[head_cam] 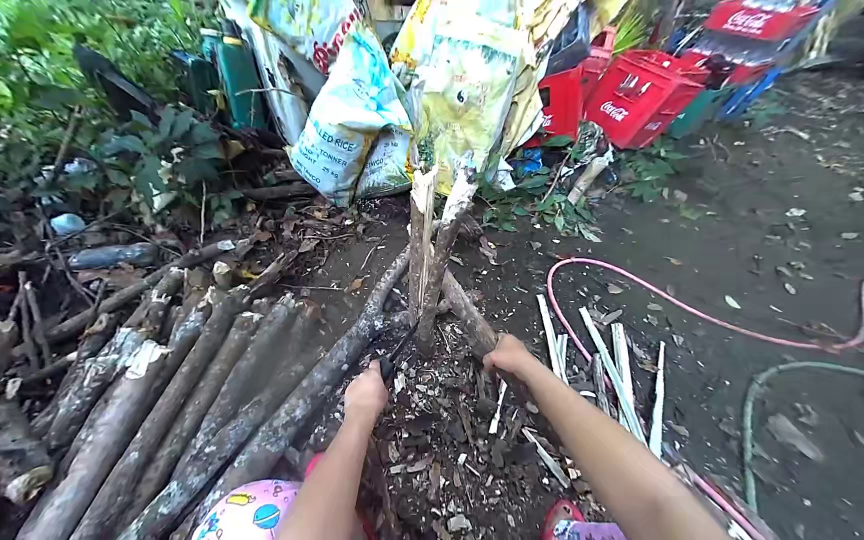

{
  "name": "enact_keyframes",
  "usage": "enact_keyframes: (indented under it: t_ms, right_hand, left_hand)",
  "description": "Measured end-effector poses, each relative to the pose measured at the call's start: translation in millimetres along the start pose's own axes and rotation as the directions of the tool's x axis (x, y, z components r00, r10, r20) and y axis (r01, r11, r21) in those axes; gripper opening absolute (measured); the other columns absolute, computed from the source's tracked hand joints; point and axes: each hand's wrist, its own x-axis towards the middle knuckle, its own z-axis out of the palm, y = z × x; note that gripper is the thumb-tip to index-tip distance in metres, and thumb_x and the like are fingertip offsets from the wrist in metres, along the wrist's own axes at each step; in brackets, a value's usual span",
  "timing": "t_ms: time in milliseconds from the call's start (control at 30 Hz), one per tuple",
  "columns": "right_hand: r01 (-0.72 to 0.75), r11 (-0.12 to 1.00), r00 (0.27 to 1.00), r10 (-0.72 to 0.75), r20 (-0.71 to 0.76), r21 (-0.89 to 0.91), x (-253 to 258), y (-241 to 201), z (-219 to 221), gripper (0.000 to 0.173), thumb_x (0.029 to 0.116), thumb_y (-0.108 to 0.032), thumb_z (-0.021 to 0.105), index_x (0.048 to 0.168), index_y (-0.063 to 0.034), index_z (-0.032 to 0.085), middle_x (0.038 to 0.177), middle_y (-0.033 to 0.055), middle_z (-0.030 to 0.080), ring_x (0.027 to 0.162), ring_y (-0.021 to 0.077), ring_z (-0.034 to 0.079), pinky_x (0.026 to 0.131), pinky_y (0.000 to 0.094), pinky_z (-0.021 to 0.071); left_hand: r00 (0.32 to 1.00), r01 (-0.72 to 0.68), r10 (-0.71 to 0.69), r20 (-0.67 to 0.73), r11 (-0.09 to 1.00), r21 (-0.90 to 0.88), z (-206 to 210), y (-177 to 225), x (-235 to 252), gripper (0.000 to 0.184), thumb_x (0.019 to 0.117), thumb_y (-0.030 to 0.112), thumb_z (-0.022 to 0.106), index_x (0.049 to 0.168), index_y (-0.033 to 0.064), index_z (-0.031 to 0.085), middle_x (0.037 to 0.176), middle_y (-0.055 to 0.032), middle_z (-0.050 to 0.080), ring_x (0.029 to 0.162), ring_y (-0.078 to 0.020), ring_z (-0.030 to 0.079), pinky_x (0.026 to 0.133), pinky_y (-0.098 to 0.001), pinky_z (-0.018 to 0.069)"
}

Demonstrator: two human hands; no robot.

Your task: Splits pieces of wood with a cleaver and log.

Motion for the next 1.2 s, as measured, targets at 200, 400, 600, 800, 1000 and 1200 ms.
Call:
enact_keyframes:
  t_ms: [200, 400, 600, 800, 1000, 1200]
  right_hand:
    - [0.431, 0.849, 0.839, -0.252, -0.482, 0.306, -61, -55, -118, 0.058, 0.0752, -0.001, 0.082, 0.127, 0.0061, 0.056, 0.100, 0.0234, 0.067, 0.082, 0.0327, 0.068, 0.077, 0.0537, 0.0577]
    - [0.762, 0.609, 0.457, -0.269, -0.848, 0.218, -63, -108, -140, 0.087, 0.0678, -0.006, 0.081, 0.144, 0.0045, 0.041, 0.117, 0.0190, 0.065, 0.094, 0.0251, 0.071, 0.081, 0.0443, 0.0622]
    - [-0.066, 0.909, 0.995, 0.092, 0.042, -0.412, 29, 16, 41, 0.068, 0.0838, -0.022, 0.079, 0.141, 0.0023, 0.051, 0.134, 0.0275, 0.062, 0.123, 0.0450, 0.062, 0.097, 0.0663, 0.0506]
    - [0.020, 0.990, 0.992, -0.002, 0.125, -0.139, 37, 95, 72, 0.044, 0.1044, -0.028, 0.061, 0.138, 0.0006, 0.058, 0.136, 0.0227, 0.063, 0.127, 0.0338, 0.061, 0.108, 0.0504, 0.0468]
    - [-0.277, 0.960, 0.917, 0.256, 0.306, 0.028, 14, 112, 107, 0.046, 0.1072, -0.025, 0.053, 0.143, 0.0036, 0.054, 0.149, 0.0231, 0.053, 0.139, 0.0330, 0.049, 0.116, 0.0510, 0.0364]
    - [-0.319, 0.941, 0.947, 0.313, 0.072, 0.113, 32, 144, 140, 0.063, 0.0879, -0.025, 0.079, 0.139, 0.0035, 0.055, 0.135, 0.0275, 0.061, 0.129, 0.0413, 0.059, 0.107, 0.0600, 0.0459]
  left_hand:
    - [1.000, 0.028, -0.028, 0.005, 0.999, -0.017, -2, 1, 4, 0.060, 0.0965, 0.019, 0.063, 0.152, 0.0091, 0.043, 0.135, -0.0216, 0.064, 0.125, -0.0386, 0.064, 0.100, -0.0583, 0.0531]
    - [0.997, 0.067, -0.066, 0.030, 0.996, -0.051, -2, -3, 13, 0.065, 0.0974, 0.020, 0.062, 0.156, 0.0087, 0.037, 0.136, -0.0233, 0.063, 0.127, -0.0392, 0.063, 0.102, -0.0592, 0.0518]
    - [0.997, 0.009, -0.013, 0.082, 0.999, 0.051, 23, 8, 13, 0.061, 0.0986, 0.015, 0.061, 0.155, 0.0064, 0.039, 0.137, -0.0269, 0.061, 0.125, -0.0455, 0.061, 0.100, -0.0632, 0.0514]
    - [0.974, 0.060, -0.034, 0.222, 0.992, -0.112, 101, 15, 42, 0.069, 0.0958, 0.021, 0.066, 0.157, 0.0066, 0.037, 0.140, -0.0229, 0.061, 0.129, -0.0399, 0.061, 0.104, -0.0595, 0.0503]
    - [0.957, 0.058, 0.028, 0.288, 0.957, -0.285, 94, 10, 45, 0.059, 0.0967, 0.023, 0.067, 0.148, 0.0027, 0.047, 0.140, -0.0248, 0.059, 0.130, -0.0383, 0.059, 0.108, -0.0583, 0.0475]
    - [0.940, 0.157, 0.097, 0.328, 0.730, -0.665, 90, 18, 36, 0.049, 0.0951, 0.007, 0.069, 0.139, -0.0034, 0.050, 0.113, -0.0209, 0.064, 0.088, -0.0260, 0.068, 0.082, -0.0411, 0.0580]
